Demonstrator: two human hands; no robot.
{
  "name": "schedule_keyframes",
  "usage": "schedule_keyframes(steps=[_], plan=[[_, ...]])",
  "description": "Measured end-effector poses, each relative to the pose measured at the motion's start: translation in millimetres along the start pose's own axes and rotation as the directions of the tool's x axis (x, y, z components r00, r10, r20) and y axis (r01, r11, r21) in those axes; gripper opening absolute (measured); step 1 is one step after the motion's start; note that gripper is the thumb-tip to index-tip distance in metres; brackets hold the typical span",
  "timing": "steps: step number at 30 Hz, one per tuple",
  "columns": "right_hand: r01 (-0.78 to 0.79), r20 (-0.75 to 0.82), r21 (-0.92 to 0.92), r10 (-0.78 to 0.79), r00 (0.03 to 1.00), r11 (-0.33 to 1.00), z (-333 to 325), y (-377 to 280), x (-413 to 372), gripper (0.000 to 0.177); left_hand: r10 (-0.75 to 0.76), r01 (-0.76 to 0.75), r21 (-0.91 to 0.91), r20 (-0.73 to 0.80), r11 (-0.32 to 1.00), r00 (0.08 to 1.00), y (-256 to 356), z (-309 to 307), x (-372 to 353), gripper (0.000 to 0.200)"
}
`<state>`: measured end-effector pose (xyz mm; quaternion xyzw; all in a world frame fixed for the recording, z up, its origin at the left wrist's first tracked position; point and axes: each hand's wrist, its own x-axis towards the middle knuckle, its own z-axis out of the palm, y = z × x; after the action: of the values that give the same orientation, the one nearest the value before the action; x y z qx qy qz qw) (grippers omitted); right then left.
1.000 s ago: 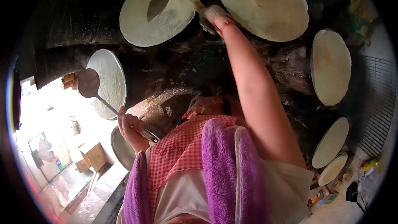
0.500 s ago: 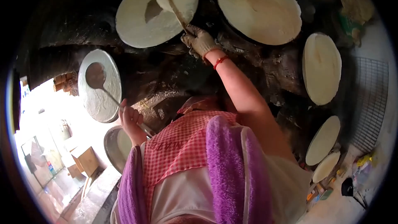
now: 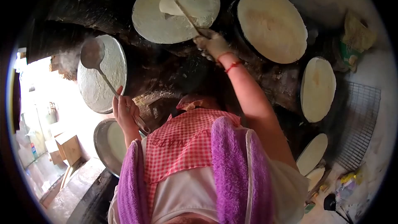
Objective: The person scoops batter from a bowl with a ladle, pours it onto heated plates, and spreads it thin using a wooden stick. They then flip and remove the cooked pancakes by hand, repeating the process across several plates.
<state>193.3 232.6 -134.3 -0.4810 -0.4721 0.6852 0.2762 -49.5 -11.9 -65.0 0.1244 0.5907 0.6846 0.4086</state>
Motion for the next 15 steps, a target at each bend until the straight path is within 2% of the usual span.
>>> schedule_keyframes(steps=[1, 2, 3, 5, 6, 7, 9, 10, 11, 13, 15], plan=[[0.042, 0.004, -0.075, -0.041, 0.999, 0.996, -16, -2, 0, 0.038, 0.004, -0.005, -0.01, -0.013, 1.0, 1.0, 3, 3, 2, 0.035], [0.085, -0.102, -0.088, -0.094, 0.99, 0.993, -25, -3, 4, 0.041, 0.031, -0.033, 0.048, 0.045, 0.998, 0.998, 5, 8, 5, 0.036], [0.086, -0.083, -0.094, -0.094, 0.992, 0.992, -33, -6, 13, 0.041, 0.051, -0.063, 0.11, 0.104, 0.992, 0.993, 8, 14, 9, 0.036], [-0.081, -0.172, 0.086, 0.095, 0.981, 0.993, -48, -6, 36, 0.038, 0.027, -0.034, 0.142, 0.052, 0.989, 0.998, 11, 40, 24, 0.036], [0.012, -0.126, 0.132, 0.005, 0.992, 0.991, -41, -1, 47, 0.033, -0.032, 0.015, 0.159, 0.107, 0.987, 0.994, 8, 48, 35, 0.036], [0.0, -0.117, 0.14, 0.017, 0.993, 0.99, -31, -2, 48, 0.033, -0.095, 0.065, 0.181, 0.158, 0.981, 0.983, 6, 54, 46, 0.036], [-0.032, 0.085, -0.226, 0.053, 0.995, 0.974, -17, -7, 40, 0.041, -0.183, 0.168, 0.084, 0.216, 0.982, 0.959, 5, 71, 61, 0.035], [-0.031, 0.182, -0.203, 0.068, 0.981, 0.979, -15, -3, 34, 0.039, -0.203, 0.205, 0.017, 0.238, 0.979, 0.95, 3, 77, 67, 0.034], [-0.042, 0.16, -0.304, 0.094, 0.983, 0.952, -19, 0, 18, 0.038, -0.192, 0.194, 0.013, 0.228, 0.981, 0.954, 2, 80, 72, 0.034], [-0.122, 0.179, -0.225, 0.164, 0.97, 0.967, -29, -2, -24, 0.034, -0.283, 0.343, -0.19, 0.282, 0.92, 0.917, -2, 83, 77, 0.032], [-0.208, 0.11, -0.298, 0.25, 0.962, 0.932, -52, -3, -61, 0.033, -0.322, 0.405, -0.276, 0.3, 0.872, 0.898, -6, 85, 69, 0.025]])
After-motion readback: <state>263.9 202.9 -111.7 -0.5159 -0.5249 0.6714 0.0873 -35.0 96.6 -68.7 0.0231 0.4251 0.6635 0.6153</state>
